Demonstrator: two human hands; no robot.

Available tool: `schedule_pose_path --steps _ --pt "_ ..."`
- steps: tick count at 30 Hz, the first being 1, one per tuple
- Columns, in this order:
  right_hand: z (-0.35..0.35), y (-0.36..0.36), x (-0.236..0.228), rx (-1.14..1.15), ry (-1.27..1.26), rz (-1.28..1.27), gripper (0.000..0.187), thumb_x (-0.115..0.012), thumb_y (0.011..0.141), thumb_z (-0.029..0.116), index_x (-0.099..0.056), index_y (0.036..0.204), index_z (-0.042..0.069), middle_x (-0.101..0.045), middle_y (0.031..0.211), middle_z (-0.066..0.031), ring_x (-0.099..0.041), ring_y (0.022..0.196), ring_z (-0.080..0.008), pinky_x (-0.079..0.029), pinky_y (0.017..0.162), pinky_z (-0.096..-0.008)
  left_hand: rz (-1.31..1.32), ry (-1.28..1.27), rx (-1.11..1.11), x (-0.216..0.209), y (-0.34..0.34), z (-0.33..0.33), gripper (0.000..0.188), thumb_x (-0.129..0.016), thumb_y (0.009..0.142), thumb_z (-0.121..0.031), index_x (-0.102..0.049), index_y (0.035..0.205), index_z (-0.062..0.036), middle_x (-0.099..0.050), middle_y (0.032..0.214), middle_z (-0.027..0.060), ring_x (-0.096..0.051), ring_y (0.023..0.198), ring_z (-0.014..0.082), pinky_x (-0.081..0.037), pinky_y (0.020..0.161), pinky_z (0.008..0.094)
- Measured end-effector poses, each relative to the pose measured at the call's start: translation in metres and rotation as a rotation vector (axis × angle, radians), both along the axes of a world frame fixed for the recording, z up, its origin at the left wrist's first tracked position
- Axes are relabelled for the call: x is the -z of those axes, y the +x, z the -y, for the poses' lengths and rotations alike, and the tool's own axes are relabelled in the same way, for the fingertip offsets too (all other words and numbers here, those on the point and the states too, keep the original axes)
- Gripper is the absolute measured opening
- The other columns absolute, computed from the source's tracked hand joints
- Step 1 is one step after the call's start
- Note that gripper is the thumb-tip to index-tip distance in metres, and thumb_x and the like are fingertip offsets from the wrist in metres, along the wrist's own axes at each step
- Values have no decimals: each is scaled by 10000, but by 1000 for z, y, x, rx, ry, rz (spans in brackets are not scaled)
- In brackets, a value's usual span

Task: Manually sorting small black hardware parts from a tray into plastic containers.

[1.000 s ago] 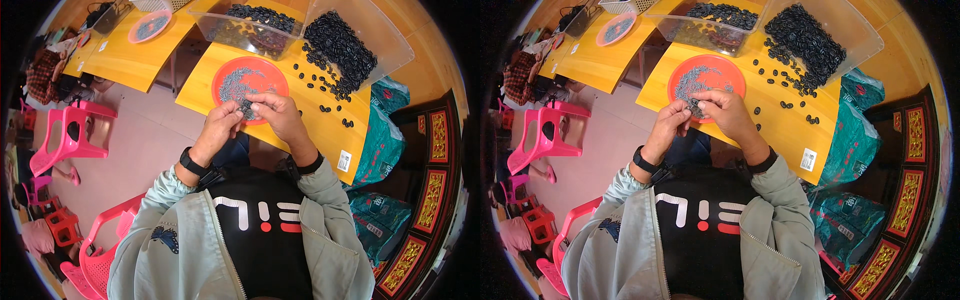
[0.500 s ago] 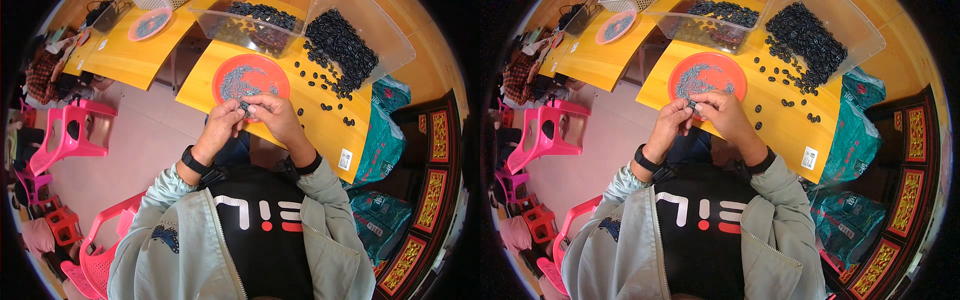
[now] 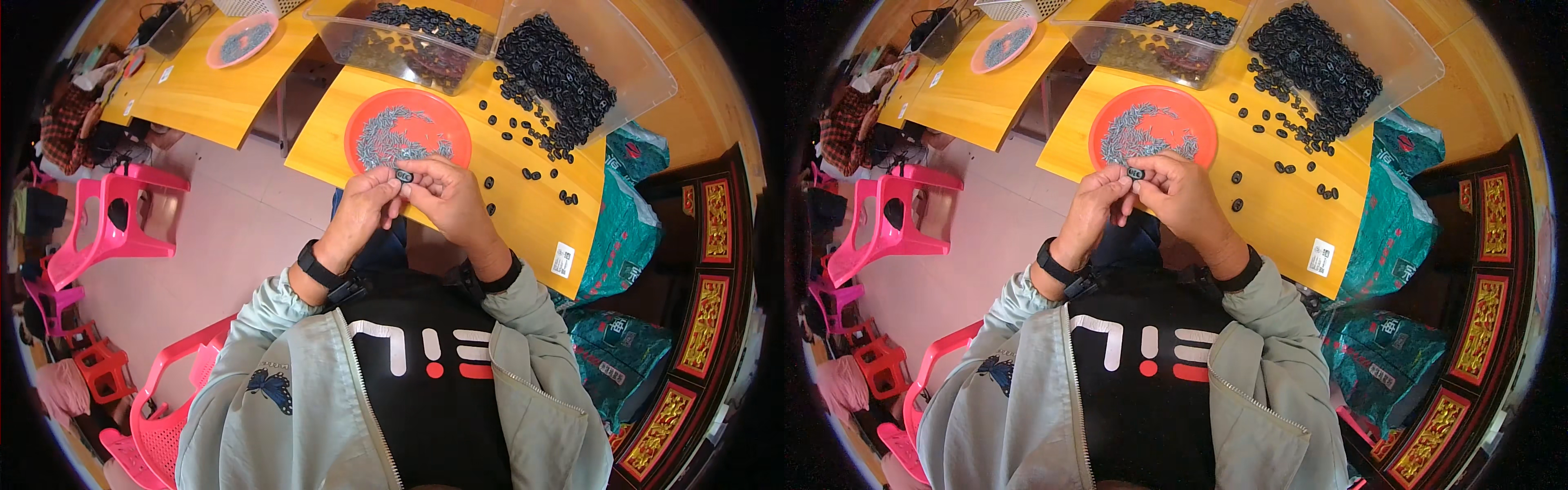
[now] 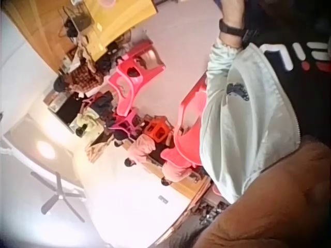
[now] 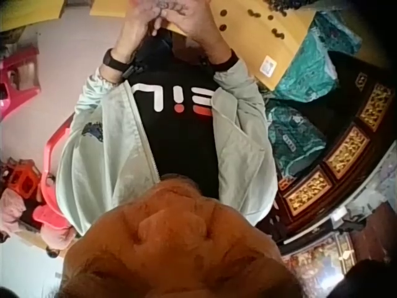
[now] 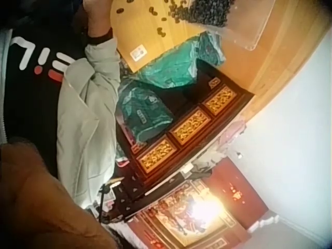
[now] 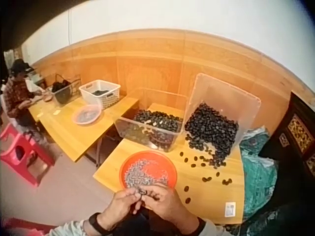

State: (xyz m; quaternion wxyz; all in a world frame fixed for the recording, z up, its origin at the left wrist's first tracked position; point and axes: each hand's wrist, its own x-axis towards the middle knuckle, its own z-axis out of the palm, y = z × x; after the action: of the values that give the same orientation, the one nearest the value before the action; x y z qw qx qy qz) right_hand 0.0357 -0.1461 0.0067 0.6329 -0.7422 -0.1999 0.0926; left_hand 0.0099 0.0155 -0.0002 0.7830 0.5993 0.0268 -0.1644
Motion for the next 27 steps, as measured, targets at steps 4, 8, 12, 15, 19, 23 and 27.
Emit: schedule_pose_path --steps 4,8,12,15,19,23,27 --pt "4 0 -1 -7 181 -214 257 -589 811 -17 -612 1067 -28 -573 805 -9 -538 692 -55 -460 638 -191 80 78 71 -3 -1 2 147 -463 903 -156 -483 797 -57 -499 631 1 -434 508 57 -335 450 184" --pt "11 3 -7 -34 215 -325 258 -593 821 5 -612 1077 -25 -607 788 -18 -547 678 -63 -460 641 -192 217 164 84 -4 -3 2 142 -471 905 -150 -473 805 -49 -496 658 -4 -429 536 55 -327 470 185" --pt "12 1 -9 -47 222 -357 277 -606 816 12 -606 1090 -25 -607 789 -20 -551 678 -68 -462 651 -189 337 259 77 -8 -4 1 129 -466 908 -140 -477 823 -44 -489 658 -5 -425 537 59 -317 472 187" --pt "9 -1 1 -46 226 -214 285 -616 795 15 -606 1076 -28 -583 829 -23 -554 679 -66 -458 630 -191 149 65 110 -6 -1 0 144 -458 913 -156 -479 811 -56 -476 621 -5 -424 516 60 -317 459 187" --pt "6 -3 -1 -13 109 -17 297 -633 753 9 -612 1047 -24 -525 846 -34 -548 649 -63 -447 592 -199 34 -29 96 -8 -1 1 188 -454 915 -185 -483 770 -70 -484 585 2 -439 480 75 -321 448 190" --pt "6 -5 -10 21 0 65 281 -630 743 16 -621 1022 -20 -526 792 -48 -548 624 -88 -444 572 -222 26 -33 82 -8 -2 1 204 -453 916 -195 -498 765 -67 -495 585 7 -442 463 83 -320 446 193" --pt "7 -7 -12 28 -107 168 260 -619 743 42 -627 998 -4 -532 758 -78 -559 610 -138 -442 563 -254 28 -36 87 -7 -1 0 201 -447 924 -209 -509 805 -60 -505 602 10 -460 487 82 -333 453 193"
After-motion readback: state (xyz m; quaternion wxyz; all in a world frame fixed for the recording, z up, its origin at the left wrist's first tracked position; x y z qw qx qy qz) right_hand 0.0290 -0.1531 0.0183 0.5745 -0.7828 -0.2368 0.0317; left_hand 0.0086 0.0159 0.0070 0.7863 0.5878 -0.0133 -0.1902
